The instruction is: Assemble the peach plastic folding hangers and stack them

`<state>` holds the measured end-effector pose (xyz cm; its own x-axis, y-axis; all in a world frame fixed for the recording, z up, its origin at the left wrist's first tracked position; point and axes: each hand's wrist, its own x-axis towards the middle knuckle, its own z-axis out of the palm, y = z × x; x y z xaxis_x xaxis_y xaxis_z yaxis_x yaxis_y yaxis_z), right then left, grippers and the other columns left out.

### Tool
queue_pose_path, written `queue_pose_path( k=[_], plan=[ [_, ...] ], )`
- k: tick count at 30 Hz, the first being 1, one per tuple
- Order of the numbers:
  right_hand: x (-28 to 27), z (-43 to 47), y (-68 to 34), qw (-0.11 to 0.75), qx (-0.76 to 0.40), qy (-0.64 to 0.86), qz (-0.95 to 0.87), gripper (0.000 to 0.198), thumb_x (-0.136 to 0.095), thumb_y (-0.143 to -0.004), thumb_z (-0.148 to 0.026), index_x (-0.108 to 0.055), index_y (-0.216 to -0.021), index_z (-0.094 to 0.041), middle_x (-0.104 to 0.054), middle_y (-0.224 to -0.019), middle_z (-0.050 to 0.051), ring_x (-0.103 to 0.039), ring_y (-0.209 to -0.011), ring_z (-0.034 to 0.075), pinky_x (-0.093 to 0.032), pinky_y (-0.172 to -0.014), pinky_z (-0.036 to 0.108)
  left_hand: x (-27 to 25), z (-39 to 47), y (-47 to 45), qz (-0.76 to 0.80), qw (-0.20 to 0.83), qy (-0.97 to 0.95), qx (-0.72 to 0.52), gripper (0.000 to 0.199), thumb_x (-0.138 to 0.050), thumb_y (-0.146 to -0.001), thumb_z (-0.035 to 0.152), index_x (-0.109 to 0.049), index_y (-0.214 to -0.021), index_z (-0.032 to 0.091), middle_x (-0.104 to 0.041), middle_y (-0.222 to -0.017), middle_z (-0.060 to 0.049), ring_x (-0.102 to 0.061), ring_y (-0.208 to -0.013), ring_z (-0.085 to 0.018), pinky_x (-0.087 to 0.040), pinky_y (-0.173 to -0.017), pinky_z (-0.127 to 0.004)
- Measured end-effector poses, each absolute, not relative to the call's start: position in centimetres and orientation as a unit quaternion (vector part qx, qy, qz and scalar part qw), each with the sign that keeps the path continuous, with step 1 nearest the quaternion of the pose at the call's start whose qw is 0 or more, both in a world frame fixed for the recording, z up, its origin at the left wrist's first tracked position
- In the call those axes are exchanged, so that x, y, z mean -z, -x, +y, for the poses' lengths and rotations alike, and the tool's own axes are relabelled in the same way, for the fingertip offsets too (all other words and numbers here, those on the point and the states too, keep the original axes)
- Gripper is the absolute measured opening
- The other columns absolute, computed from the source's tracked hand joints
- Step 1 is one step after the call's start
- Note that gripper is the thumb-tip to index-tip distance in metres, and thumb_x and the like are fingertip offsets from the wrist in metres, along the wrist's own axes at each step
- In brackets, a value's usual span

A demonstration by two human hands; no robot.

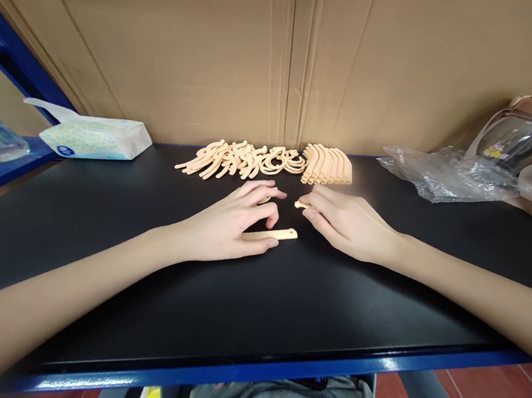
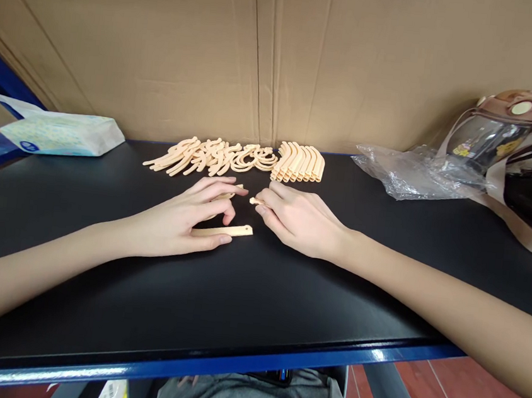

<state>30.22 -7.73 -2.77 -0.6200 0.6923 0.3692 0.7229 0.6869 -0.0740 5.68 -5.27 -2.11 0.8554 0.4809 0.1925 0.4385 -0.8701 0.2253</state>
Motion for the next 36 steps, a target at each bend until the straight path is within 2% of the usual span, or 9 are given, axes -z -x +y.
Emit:
queue_pose_path(
  k=[5, 9, 12, 16, 20, 26, 32, 36],
  plan=[
    [2.7, -8.0, -30.0, 0.172, 0.013, 0.412, -0.895, 0.034, -0.024, -0.102, -0.037, -0.052, -0.107, -0.018, -0.061, -0.097, 0.006, -0.059, -0.076, 0.018, -0.04, -0.064, 0.028, 2.3, -4.8, -5.5, 0.253, 0.106, -0.953, -0.129, 0.021, -0.046, -0.095, 0.037, -0.048, -0.083, 0.021, -0.048, -0.137, -0.008, -0.023, -0.14, -0.026, -0.031, -0.11, -0.047],
    [2.7, -7.8, -30.1, 0.176, -0.044, 0.461, -0.868, 0.031, -0.025, -0.101, -0.041, -0.047, -0.103, -0.02, -0.063, -0.087, 0.003, -0.057, -0.067, 0.018, -0.039, -0.06, 0.029, 2.3, -5.1, -5.8, 0.264, 0.11, -0.948, -0.138, 0.023, -0.041, -0.098, 0.035, -0.043, -0.08, 0.021, -0.052, -0.132, -0.008, -0.026, -0.138, -0.025, -0.031, -0.11, -0.045],
    [2.8, -7.6, -30.0, 0.203, -0.09, 0.46, -0.859, 0.031, -0.025, -0.101, -0.041, -0.048, -0.105, -0.02, -0.062, -0.094, 0.004, -0.059, -0.077, 0.018, -0.042, -0.07, 0.031, 2.2, -5.4, -5.9, 0.272, 0.124, -0.943, -0.144, 0.025, -0.039, -0.099, 0.035, -0.04, -0.079, 0.021, -0.052, -0.13, -0.007, -0.029, -0.136, -0.024, -0.034, -0.107, -0.043],
    [2.9, -7.5, -29.9, 0.237, -0.141, 0.417, -0.866, 0.034, -0.025, -0.102, -0.04, -0.052, -0.095, -0.019, -0.058, -0.092, 0.004, -0.057, -0.082, 0.017, -0.041, -0.078, 0.03, 2.0, -5.6, -6.0, 0.277, 0.138, -0.938, -0.153, 0.025, -0.039, -0.099, 0.036, -0.039, -0.079, 0.021, -0.052, -0.128, -0.007, -0.032, -0.134, -0.024, -0.036, -0.104, -0.042],
    [2.7, -7.6, -29.9, 0.241, -0.164, 0.41, -0.864, 0.032, -0.027, -0.102, -0.041, -0.05, -0.092, -0.02, -0.056, -0.088, 0.002, -0.054, -0.078, 0.015, -0.039, -0.074, 0.029, 1.9, -5.6, -6.1, 0.272, 0.143, -0.938, -0.161, 0.026, -0.043, -0.097, 0.038, -0.036, -0.079, 0.022, -0.052, -0.127, -0.007, -0.037, -0.129, -0.025, -0.039, -0.101, -0.042],
    [2.3, -8.0, -30.0, 0.204, -0.187, 0.414, -0.867, 0.036, -0.024, -0.102, -0.044, -0.045, -0.084, -0.021, -0.053, -0.072, -0.002, -0.049, -0.063, 0.014, -0.035, -0.065, 0.028, 1.8, -5.7, -6.3, 0.274, 0.151, -0.936, -0.163, 0.026, -0.04, -0.098, 0.038, -0.035, -0.079, 0.022, -0.054, -0.124, -0.007, -0.041, -0.123, -0.025, -0.041, -0.098, -0.044],
    [2.4, -7.8, -29.9, 0.202, -0.181, 0.417, -0.867, 0.033, -0.03, -0.1, -0.048, -0.048, -0.091, -0.021, -0.052, -0.071, -0.003, -0.048, -0.062, 0.013, -0.032, -0.06, 0.026, 1.7, -5.8, -6.3, 0.268, 0.154, -0.936, -0.165, 0.024, -0.041, -0.098, 0.037, -0.037, -0.08, 0.022, -0.053, -0.127, -0.008, -0.041, -0.124, -0.025, -0.04, -0.1, -0.044],
    [2.5, -7.7, -29.8, 0.204, -0.173, 0.399, -0.877, 0.034, -0.037, -0.098, -0.05, -0.049, -0.088, -0.02, -0.049, -0.068, -0.004, -0.046, -0.059, 0.011, -0.03, -0.058, 0.024, 1.9, -5.8, -6.2, 0.262, 0.149, -0.939, -0.165, 0.022, -0.042, -0.098, 0.037, -0.037, -0.083, 0.022, -0.052, -0.128, -0.009, -0.041, -0.124, -0.025, -0.04, -0.1, -0.044]
  ],
)
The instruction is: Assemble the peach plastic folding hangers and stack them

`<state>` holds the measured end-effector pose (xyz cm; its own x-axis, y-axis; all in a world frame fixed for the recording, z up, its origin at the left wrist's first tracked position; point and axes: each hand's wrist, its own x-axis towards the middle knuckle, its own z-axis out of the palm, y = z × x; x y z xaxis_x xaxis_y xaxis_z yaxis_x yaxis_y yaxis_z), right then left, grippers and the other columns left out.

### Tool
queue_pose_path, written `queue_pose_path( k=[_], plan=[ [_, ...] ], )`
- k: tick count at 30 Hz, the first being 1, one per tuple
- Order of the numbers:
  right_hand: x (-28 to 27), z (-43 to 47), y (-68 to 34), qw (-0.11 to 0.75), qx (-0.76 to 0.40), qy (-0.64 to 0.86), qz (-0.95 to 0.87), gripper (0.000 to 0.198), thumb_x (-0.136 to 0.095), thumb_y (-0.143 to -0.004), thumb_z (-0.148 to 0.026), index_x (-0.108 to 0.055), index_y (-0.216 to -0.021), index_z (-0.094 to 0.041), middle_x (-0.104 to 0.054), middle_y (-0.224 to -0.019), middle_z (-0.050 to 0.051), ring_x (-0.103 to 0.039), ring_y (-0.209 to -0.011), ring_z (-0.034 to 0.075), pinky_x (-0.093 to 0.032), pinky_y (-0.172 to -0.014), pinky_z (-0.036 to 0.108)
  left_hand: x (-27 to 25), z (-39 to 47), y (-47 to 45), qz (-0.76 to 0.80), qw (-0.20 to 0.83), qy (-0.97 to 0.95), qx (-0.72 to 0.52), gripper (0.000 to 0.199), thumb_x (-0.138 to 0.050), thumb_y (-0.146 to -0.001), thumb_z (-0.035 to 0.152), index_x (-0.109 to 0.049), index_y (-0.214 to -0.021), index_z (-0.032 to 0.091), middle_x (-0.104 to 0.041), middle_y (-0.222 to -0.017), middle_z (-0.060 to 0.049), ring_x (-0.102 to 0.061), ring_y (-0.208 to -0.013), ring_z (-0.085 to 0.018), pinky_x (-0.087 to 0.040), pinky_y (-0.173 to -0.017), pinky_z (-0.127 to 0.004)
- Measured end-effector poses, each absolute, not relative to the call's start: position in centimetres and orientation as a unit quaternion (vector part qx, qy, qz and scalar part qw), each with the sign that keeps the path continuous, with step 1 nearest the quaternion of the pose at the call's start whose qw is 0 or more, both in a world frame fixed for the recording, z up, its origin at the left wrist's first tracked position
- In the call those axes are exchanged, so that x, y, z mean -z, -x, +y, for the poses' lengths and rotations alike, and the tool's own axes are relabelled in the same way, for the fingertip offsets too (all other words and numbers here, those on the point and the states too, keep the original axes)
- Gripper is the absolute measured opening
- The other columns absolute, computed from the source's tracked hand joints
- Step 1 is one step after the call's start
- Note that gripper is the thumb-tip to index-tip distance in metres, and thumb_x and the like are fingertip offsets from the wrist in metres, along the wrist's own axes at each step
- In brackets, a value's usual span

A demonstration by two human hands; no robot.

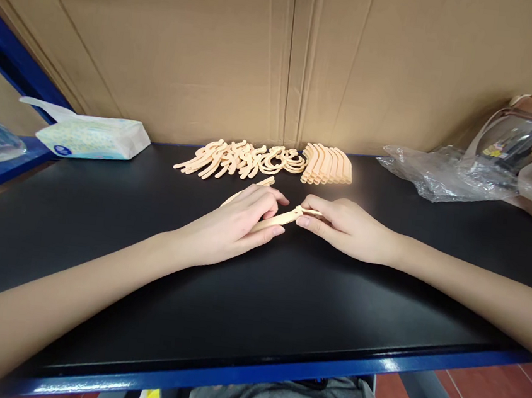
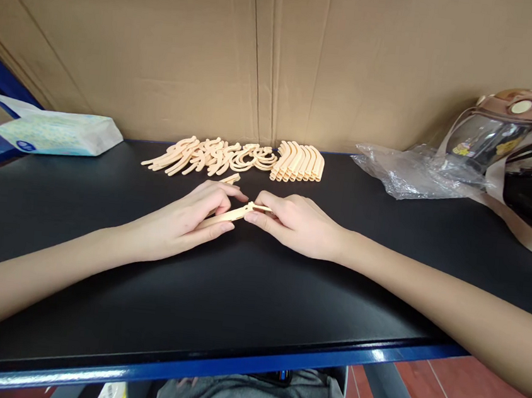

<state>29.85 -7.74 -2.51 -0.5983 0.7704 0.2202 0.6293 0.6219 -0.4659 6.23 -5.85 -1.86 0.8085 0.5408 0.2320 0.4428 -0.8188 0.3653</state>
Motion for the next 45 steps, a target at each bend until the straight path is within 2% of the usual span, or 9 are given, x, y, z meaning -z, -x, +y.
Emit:
queue_pose_path(
  k=[3, 6, 9, 14, 20, 27, 31, 37, 45],
  plan=[
    [2.55, -7.77, -29.87, 0.198, -0.158, 0.391, -0.885, 0.034, -0.038, -0.099, -0.048, -0.051, -0.086, -0.019, -0.046, -0.064, -0.005, -0.043, -0.056, 0.011, -0.028, -0.056, 0.024, 2.17, -5.76, -6.18, 0.276, 0.133, -0.935, -0.176, 0.018, -0.047, -0.095, 0.038, -0.041, -0.094, 0.022, -0.048, -0.134, -0.01, -0.037, -0.129, -0.027, -0.037, -0.103, -0.047],
    [2.64, -7.76, -29.9, 0.193, -0.148, 0.375, -0.894, 0.033, -0.038, -0.1, -0.045, -0.052, -0.083, -0.019, -0.043, -0.062, -0.005, -0.041, -0.055, 0.01, -0.026, -0.055, 0.024, 2.49, -5.66, -6.12, 0.304, 0.123, -0.925, -0.192, 0.03, -0.053, -0.091, 0.041, -0.043, -0.111, 0.022, -0.043, -0.138, -0.011, -0.037, -0.129, -0.029, -0.039, -0.102, -0.049],
    [2.77, -7.68, -29.91, 0.189, -0.14, 0.371, -0.898, 0.034, -0.036, -0.1, -0.044, -0.051, -0.082, -0.019, -0.041, -0.061, -0.005, -0.041, -0.054, 0.01, -0.026, -0.055, 0.024, 2.61, -5.6, -6.06, 0.313, 0.138, -0.92, -0.193, 0.036, -0.054, -0.09, 0.043, -0.043, -0.117, 0.022, -0.041, -0.14, -0.012, -0.04, -0.127, -0.03, -0.044, -0.097, -0.048],
    [2.78, -7.6, -29.81, 0.187, -0.135, 0.37, -0.9, 0.036, -0.034, -0.101, -0.045, -0.05, -0.081, -0.019, -0.041, -0.061, -0.005, -0.04, -0.054, 0.01, -0.026, -0.055, 0.024, 2.5, -5.57, -6.07, 0.315, 0.152, -0.916, -0.197, 0.034, -0.054, -0.089, 0.045, -0.047, -0.113, 0.023, -0.042, -0.14, -0.011, -0.039, -0.129, -0.029, -0.041, -0.102, -0.05],
    [2.61, -7.6, -29.8, 0.187, -0.133, 0.38, -0.896, 0.037, -0.032, -0.101, -0.046, -0.051, -0.083, -0.019, -0.047, -0.065, -0.004, -0.044, -0.055, 0.011, -0.027, -0.056, 0.024, 2.25, -5.57, -6.09, 0.274, 0.161, -0.932, -0.172, 0.025, -0.047, -0.096, 0.042, -0.059, -0.094, 0.021, -0.039, -0.143, -0.008, -0.034, -0.134, -0.028, -0.033, -0.112, -0.049],
    [2.74, -7.76, -29.91, 0.178, -0.121, 0.387, -0.896, 0.038, -0.029, -0.101, -0.047, -0.047, -0.082, -0.02, -0.043, -0.061, -0.004, -0.041, -0.051, 0.011, -0.026, -0.053, 0.023, 2.46, -5.58, -5.94, 0.243, 0.159, -0.939, -0.184, 0.028, -0.043, -0.099, 0.039, -0.057, -0.084, 0.02, -0.038, -0.144, -0.006, -0.032, -0.135, -0.023, -0.032, -0.114, -0.044],
    [2.8, -7.97, -29.94, 0.142, -0.068, 0.399, -0.903, 0.043, -0.022, -0.101, -0.049, -0.047, -0.083, -0.02, -0.043, -0.06, -0.003, -0.041, -0.049, 0.012, -0.024, -0.051, 0.024, 2.44, -5.62, -5.99, 0.239, 0.157, -0.941, -0.178, 0.027, -0.043, -0.099, 0.038, -0.057, -0.084, 0.02, -0.039, -0.144, -0.007, -0.032, -0.136, -0.024, -0.035, -0.112, -0.044],
    [2.64, -8.02, -29.95, 0.081, 0.075, 0.392, -0.913, 0.052, -0.01, -0.101, -0.048, -0.051, -0.087, -0.019, -0.048, -0.057, 0.0, -0.035, -0.043, 0.013, -0.015, -0.047, 0.027, 2.37, -5.66, -5.98, 0.228, 0.158, -0.946, -0.17, 0.026, -0.043, -0.099, 0.037, -0.057, -0.086, 0.02, -0.039, -0.145, -0.007, -0.032, -0.136, -0.023, -0.036, -0.111, -0.044],
    [2.5, -8.11, -30.04, 0.05, 0.146, 0.368, -0.917, 0.048, -0.012, -0.103, -0.042, -0.052, -0.093, -0.018, -0.062, -0.068, 0.003, -0.046, -0.046, 0.015, -0.012, -0.046, 0.029, 2.35, -5.67, -5.88, 0.215, 0.148, -0.95, -0.171, 0.023, -0.044, -0.099, 0.034, -0.058, -0.087, 0.02, -0.041, -0.144, -0.007, -0.032, -0.136, -0.022, -0.036, -0.11, -0.04]
  ],
)
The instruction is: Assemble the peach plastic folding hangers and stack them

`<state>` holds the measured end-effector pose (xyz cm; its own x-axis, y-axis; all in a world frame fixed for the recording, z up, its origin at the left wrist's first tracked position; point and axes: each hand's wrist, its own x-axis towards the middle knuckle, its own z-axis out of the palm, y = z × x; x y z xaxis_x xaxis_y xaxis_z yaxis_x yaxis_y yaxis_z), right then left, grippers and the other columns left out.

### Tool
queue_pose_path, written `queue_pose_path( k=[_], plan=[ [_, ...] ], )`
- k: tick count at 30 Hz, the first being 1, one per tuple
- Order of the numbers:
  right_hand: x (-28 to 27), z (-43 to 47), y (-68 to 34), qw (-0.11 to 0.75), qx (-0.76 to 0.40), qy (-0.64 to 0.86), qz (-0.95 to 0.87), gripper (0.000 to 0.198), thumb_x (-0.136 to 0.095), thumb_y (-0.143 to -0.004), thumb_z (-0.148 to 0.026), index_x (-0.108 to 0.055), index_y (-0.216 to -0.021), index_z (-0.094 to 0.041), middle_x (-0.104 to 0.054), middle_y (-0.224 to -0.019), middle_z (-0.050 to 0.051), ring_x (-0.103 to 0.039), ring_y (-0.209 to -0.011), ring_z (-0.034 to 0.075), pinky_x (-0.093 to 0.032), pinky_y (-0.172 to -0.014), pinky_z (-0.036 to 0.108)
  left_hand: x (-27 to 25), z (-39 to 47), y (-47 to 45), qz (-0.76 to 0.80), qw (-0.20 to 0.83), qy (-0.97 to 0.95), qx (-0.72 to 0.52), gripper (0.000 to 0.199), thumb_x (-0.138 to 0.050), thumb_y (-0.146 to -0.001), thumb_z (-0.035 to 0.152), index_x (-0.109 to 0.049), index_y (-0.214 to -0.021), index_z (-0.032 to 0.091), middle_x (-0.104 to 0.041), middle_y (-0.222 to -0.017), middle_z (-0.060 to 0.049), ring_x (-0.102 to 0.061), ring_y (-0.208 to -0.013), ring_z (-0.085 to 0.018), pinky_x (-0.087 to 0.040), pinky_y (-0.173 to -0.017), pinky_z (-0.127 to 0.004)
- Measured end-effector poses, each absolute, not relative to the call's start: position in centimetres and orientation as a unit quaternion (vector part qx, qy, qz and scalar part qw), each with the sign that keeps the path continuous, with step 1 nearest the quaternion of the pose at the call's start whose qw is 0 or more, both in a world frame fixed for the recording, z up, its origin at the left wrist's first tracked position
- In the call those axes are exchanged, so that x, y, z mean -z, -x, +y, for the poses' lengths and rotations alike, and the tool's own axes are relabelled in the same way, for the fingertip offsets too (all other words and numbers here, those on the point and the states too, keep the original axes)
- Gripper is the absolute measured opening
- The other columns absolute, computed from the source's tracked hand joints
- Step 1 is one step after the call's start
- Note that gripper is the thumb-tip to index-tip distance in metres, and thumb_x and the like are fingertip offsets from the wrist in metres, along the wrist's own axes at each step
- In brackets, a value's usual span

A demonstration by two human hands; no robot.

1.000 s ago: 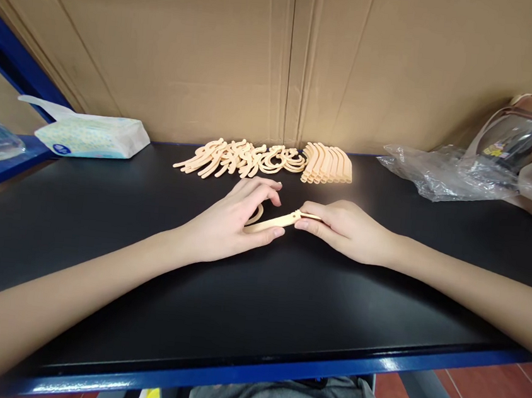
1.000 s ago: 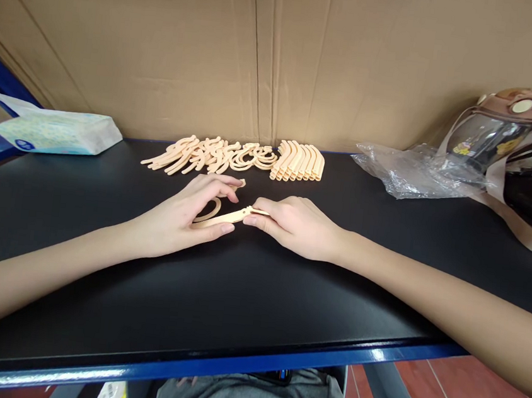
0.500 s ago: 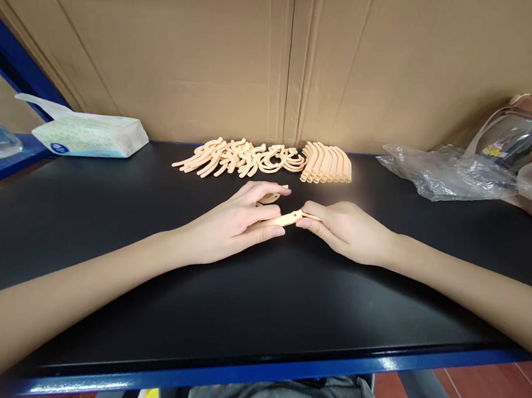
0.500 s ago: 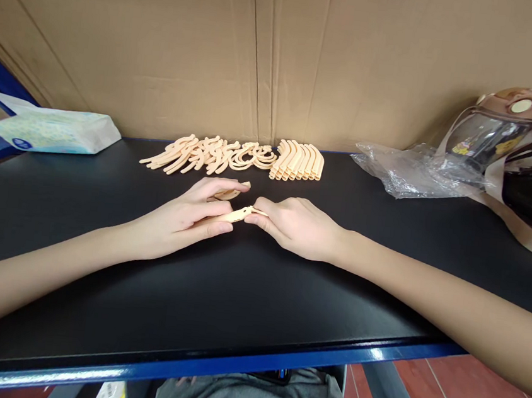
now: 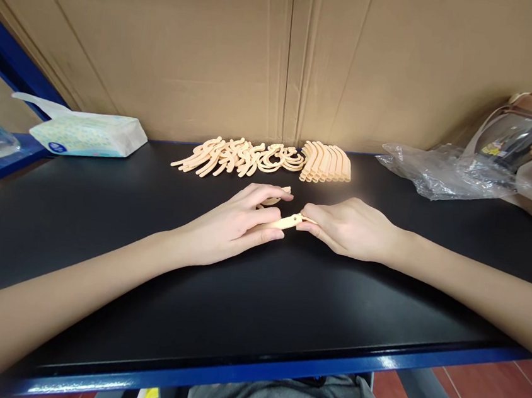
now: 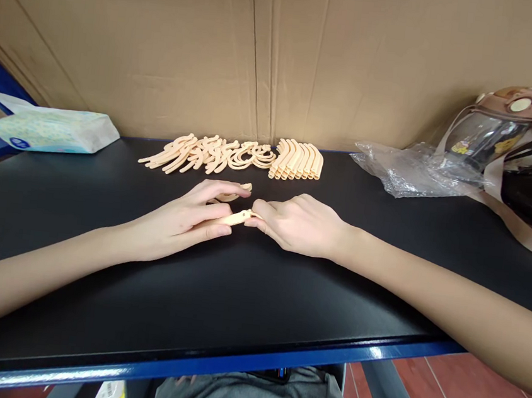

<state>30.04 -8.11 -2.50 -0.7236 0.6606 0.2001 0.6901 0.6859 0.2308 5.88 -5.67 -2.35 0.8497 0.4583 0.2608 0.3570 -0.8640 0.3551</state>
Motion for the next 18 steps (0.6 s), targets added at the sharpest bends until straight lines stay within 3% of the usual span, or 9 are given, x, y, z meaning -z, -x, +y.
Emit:
queue_pose_path(
  k=[8, 18],
  plan=[
    [2.48, -8.21, -30.08, 0.034, 0.189, 0.353, -0.916, 0.052, -0.011, -0.103, -0.041, -0.055, -0.092, -0.017, -0.063, -0.067, 0.003, -0.051, -0.046, 0.015, -0.013, -0.045, 0.029, 2.01, -5.8, -6.17, 0.208, 0.135, -0.956, -0.156, 0.024, -0.044, -0.099, 0.033, -0.059, -0.087, 0.019, -0.045, -0.141, -0.007, -0.032, -0.137, -0.023, -0.034, -0.112, -0.04],
    [2.65, -7.99, -30.33, 0.098, 0.362, 0.254, -0.892, 0.045, -0.022, -0.104, -0.031, -0.054, -0.075, -0.016, -0.056, -0.056, 0.0, -0.048, -0.042, 0.013, -0.014, -0.044, 0.029, 2.34, -5.61, -6.03, 0.194, 0.128, -0.96, -0.157, 0.022, -0.044, -0.1, 0.031, -0.059, -0.09, 0.019, -0.044, -0.142, -0.006, -0.029, -0.138, -0.021, -0.031, -0.113, -0.038]
  ],
)
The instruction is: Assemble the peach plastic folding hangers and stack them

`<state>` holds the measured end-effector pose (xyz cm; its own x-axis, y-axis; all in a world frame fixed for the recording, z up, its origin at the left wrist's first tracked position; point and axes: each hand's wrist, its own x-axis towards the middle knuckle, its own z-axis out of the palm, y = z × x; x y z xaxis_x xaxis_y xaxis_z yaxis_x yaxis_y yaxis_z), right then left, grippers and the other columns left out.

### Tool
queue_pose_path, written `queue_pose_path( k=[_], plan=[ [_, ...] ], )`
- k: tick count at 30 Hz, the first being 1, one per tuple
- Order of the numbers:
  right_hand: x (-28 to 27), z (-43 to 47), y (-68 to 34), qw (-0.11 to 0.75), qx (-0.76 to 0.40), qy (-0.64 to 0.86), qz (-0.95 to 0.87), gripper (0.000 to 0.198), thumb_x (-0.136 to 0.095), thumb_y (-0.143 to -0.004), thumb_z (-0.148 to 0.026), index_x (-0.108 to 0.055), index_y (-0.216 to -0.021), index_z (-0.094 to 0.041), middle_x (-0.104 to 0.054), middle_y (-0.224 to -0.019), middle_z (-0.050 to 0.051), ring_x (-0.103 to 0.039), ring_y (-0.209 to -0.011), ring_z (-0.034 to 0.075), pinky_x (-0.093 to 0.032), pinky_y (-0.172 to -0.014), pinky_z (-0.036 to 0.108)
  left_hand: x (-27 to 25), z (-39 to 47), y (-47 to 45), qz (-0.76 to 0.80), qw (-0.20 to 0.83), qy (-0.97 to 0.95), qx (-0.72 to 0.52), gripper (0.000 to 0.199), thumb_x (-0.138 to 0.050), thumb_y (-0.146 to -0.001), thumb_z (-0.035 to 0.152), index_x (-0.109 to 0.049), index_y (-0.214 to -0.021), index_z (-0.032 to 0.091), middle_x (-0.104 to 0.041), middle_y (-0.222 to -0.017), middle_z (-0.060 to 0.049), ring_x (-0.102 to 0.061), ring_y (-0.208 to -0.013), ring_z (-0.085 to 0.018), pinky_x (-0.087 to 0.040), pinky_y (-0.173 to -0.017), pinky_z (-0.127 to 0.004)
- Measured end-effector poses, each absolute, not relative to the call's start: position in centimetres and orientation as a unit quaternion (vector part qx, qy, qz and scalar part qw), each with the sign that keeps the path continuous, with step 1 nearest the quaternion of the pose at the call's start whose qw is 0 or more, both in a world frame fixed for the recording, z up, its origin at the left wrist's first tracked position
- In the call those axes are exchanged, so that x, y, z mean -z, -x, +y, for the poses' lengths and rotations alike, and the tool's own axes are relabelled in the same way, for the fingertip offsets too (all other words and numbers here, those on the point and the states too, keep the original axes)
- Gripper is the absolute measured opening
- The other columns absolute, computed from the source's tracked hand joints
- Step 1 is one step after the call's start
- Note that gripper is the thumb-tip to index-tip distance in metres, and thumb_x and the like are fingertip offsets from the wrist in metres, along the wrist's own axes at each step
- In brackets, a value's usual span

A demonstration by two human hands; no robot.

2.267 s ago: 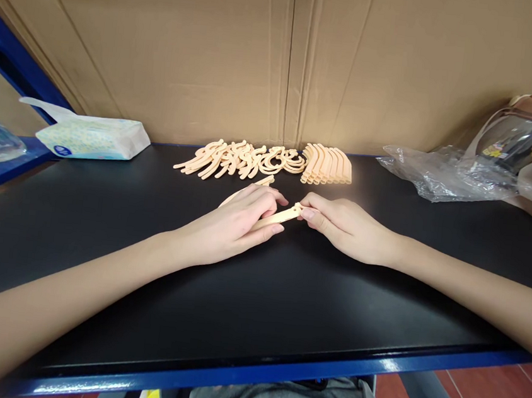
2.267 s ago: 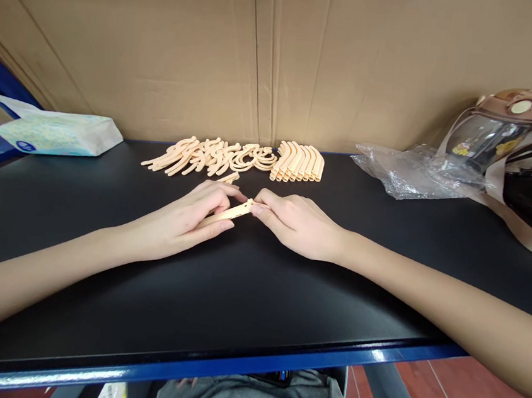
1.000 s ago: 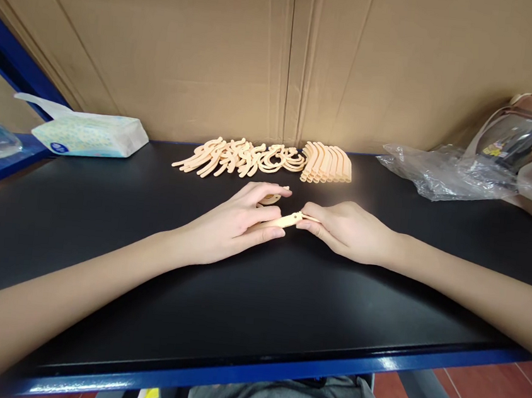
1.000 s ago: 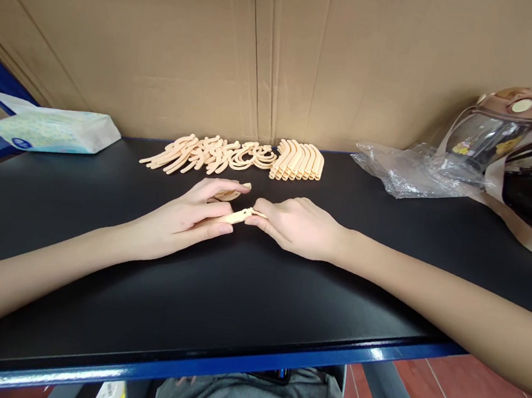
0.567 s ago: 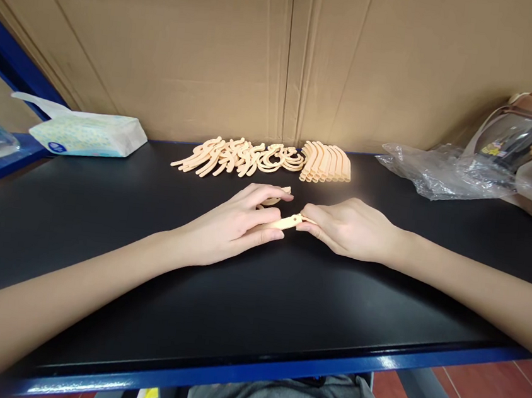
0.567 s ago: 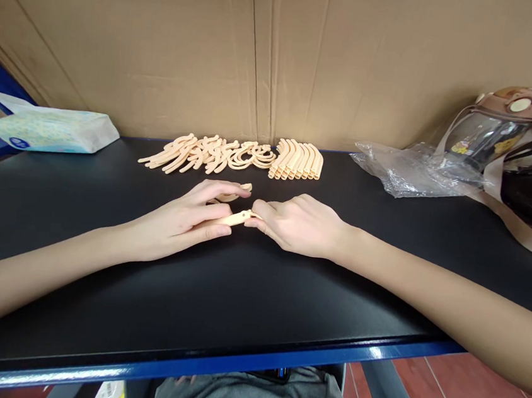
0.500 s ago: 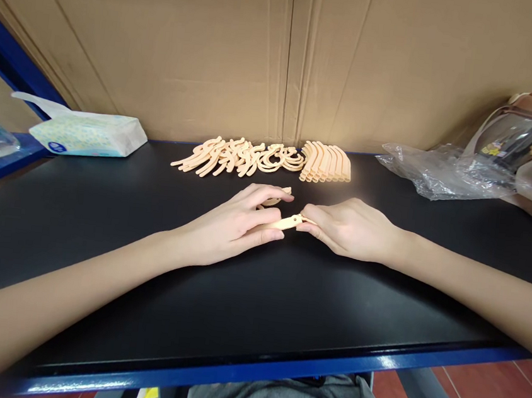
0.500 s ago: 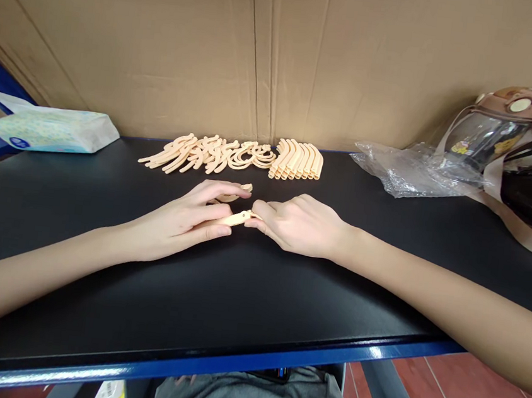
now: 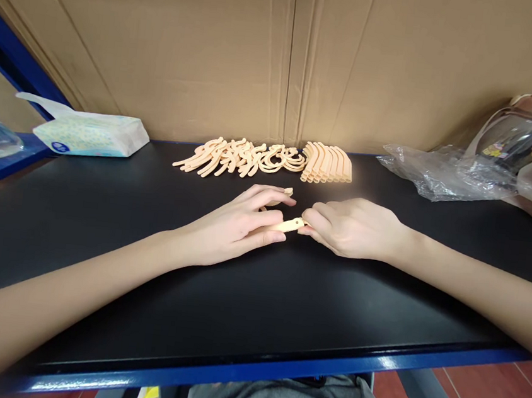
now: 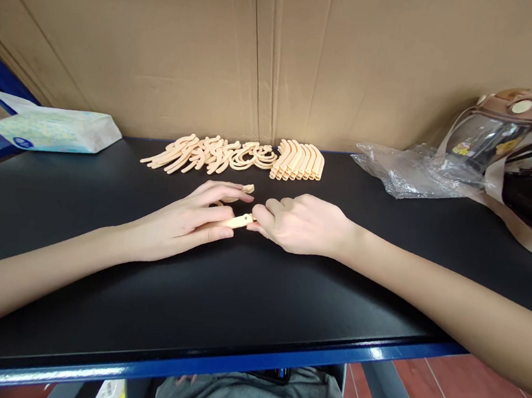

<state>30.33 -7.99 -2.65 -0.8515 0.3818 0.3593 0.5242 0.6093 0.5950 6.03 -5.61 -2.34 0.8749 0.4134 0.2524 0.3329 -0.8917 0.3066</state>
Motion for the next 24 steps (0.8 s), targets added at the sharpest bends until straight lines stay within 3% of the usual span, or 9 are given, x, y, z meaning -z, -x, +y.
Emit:
queue_pose_path(
  k=[14, 20, 24],
  plan=[
    [2.28, -8.33, -29.98, 0.119, 0.383, 0.225, -0.888, 0.039, -0.035, -0.1, -0.029, -0.055, -0.071, -0.017, -0.057, -0.059, 0.001, -0.048, -0.047, 0.013, -0.028, -0.05, 0.029, 2.23, -5.65, -6.14, 0.204, 0.141, -0.959, -0.139, 0.025, -0.043, -0.1, 0.032, -0.058, -0.086, 0.018, -0.046, -0.139, -0.005, -0.032, -0.135, -0.021, -0.032, -0.111, -0.035],
    [2.61, -8.28, -29.96, 0.141, 0.363, 0.233, -0.891, 0.036, -0.036, -0.099, -0.028, -0.056, -0.072, -0.017, -0.058, -0.058, 0.0, -0.051, -0.048, 0.014, -0.029, -0.05, 0.029, 2.38, -5.63, -6.16, 0.204, 0.147, -0.957, -0.146, 0.024, -0.044, -0.099, 0.033, -0.061, -0.089, 0.019, -0.047, -0.138, -0.006, -0.034, -0.134, -0.021, -0.032, -0.11, -0.034],
    [2.67, -8.38, -29.95, 0.132, 0.321, 0.229, -0.91, 0.039, -0.034, -0.1, -0.039, -0.056, -0.076, -0.017, -0.059, -0.061, 0.001, -0.05, -0.049, 0.014, -0.026, -0.049, 0.029, 2.29, -5.43, -6.05, 0.21, 0.17, -0.947, -0.176, 0.024, -0.046, -0.098, 0.037, -0.06, -0.091, 0.019, -0.049, -0.137, -0.007, -0.041, -0.129, -0.023, -0.035, -0.108, -0.037]
  ],
)
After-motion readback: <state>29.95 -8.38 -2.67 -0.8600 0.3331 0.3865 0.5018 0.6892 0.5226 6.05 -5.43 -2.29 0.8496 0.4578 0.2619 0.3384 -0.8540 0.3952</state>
